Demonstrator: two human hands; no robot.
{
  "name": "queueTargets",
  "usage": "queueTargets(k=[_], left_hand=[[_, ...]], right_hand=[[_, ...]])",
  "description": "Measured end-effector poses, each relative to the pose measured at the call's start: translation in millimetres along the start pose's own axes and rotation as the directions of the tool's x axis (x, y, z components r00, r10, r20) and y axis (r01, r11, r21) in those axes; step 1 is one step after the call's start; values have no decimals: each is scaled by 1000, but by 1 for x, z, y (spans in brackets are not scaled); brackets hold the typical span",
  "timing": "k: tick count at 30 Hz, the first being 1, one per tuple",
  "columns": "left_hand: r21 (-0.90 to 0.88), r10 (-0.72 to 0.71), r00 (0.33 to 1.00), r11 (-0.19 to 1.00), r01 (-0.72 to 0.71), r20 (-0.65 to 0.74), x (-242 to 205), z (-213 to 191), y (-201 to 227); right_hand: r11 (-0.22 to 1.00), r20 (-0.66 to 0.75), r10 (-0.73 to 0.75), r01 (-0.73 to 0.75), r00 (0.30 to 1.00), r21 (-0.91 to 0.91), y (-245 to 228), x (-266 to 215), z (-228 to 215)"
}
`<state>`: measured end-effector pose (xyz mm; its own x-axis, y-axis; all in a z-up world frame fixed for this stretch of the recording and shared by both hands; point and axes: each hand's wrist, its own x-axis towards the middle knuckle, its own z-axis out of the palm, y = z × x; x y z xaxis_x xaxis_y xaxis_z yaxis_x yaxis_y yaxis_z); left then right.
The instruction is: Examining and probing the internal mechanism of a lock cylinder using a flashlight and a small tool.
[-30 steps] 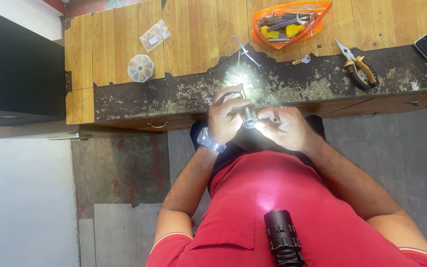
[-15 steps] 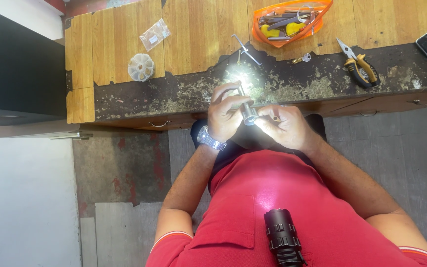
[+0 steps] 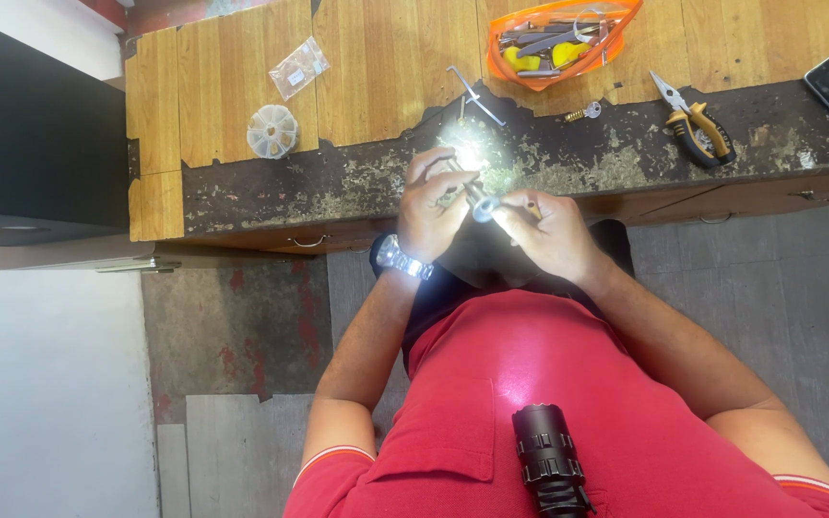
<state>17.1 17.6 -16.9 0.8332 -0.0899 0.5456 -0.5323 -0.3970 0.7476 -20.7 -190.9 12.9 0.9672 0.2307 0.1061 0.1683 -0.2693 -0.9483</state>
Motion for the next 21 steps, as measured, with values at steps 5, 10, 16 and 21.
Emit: queueTargets(k=[5,10,16,21], left_hand=[[189,-186,975,969,160,124,5,-8,-55],[582,-427,873,782,224,238,31,-21,-65],[836,-604,707,547,31,369,34,-24,-121],[812,-583,700,584,7,413,44,-36,-95]], right_hand=[[987,-20,154,-153,988,57,18,4,1],[964,-33,241,-235,970,122,50,-2,0],[947,-29,294,-287,955,146,61,-10,-4],[943,-43,298,-287,954,169,56,-10,-8]])
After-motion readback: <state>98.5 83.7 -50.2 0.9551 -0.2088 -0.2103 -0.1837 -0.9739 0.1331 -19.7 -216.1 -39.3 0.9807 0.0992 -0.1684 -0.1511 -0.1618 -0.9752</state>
